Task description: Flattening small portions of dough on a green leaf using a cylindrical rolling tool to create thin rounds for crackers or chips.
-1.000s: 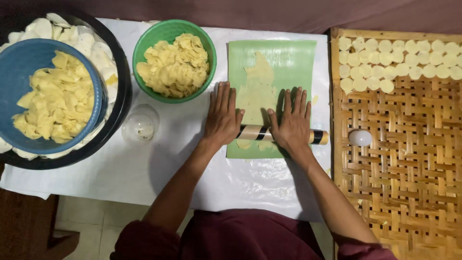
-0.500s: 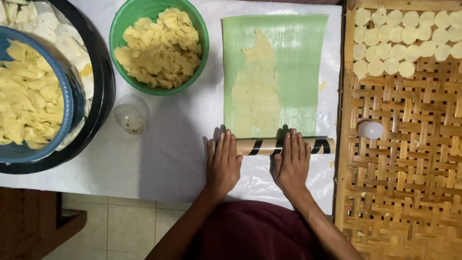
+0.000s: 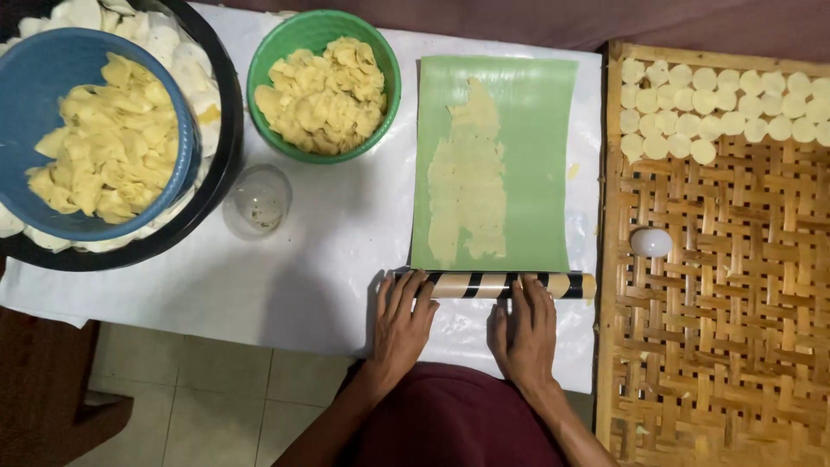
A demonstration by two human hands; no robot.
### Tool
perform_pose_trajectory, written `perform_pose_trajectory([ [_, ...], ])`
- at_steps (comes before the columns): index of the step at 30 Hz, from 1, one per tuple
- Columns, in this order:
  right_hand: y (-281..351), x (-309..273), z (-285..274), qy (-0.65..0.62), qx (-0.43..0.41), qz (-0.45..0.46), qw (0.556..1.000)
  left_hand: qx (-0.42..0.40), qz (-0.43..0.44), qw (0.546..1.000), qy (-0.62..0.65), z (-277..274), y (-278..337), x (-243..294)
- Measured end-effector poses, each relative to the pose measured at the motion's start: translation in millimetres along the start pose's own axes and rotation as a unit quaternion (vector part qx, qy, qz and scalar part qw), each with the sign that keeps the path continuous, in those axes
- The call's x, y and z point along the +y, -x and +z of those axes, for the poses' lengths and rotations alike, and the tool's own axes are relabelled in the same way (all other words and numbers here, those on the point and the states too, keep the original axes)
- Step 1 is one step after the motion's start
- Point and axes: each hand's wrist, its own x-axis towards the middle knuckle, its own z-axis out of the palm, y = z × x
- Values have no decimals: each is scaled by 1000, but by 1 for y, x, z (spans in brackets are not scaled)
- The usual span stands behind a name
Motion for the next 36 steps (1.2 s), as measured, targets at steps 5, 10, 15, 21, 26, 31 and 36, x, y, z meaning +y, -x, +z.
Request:
perform_pose_trajectory([
  [5, -20, -5, 0, -64, 27, 40, 997, -16, 16, 1000, -5, -2, -4, -7],
  [10, -65, -6, 14, -86, 48, 67, 993, -56, 27, 997, -35, -10, 15, -12],
  [15, -132, -25, 42, -141, -14, 18, 990, -93, -67, 993, -20, -21, 31, -29],
  [21, -246, -60, 124, -101, -55, -113, 987, -61, -115, 991, -1, -30, 28, -32],
  [26, -306, -60, 229, 129, -164, -109, 972, -98, -123, 987, 12, -32, 29, -36],
  [31, -334, -59, 257, 247, -301, -25, 921, -123, -131, 982, 60, -35, 27, -45],
  [36, -330, -35, 265, 105, -258, -28, 960, -133, -104, 983, 72, -35, 19, -55],
])
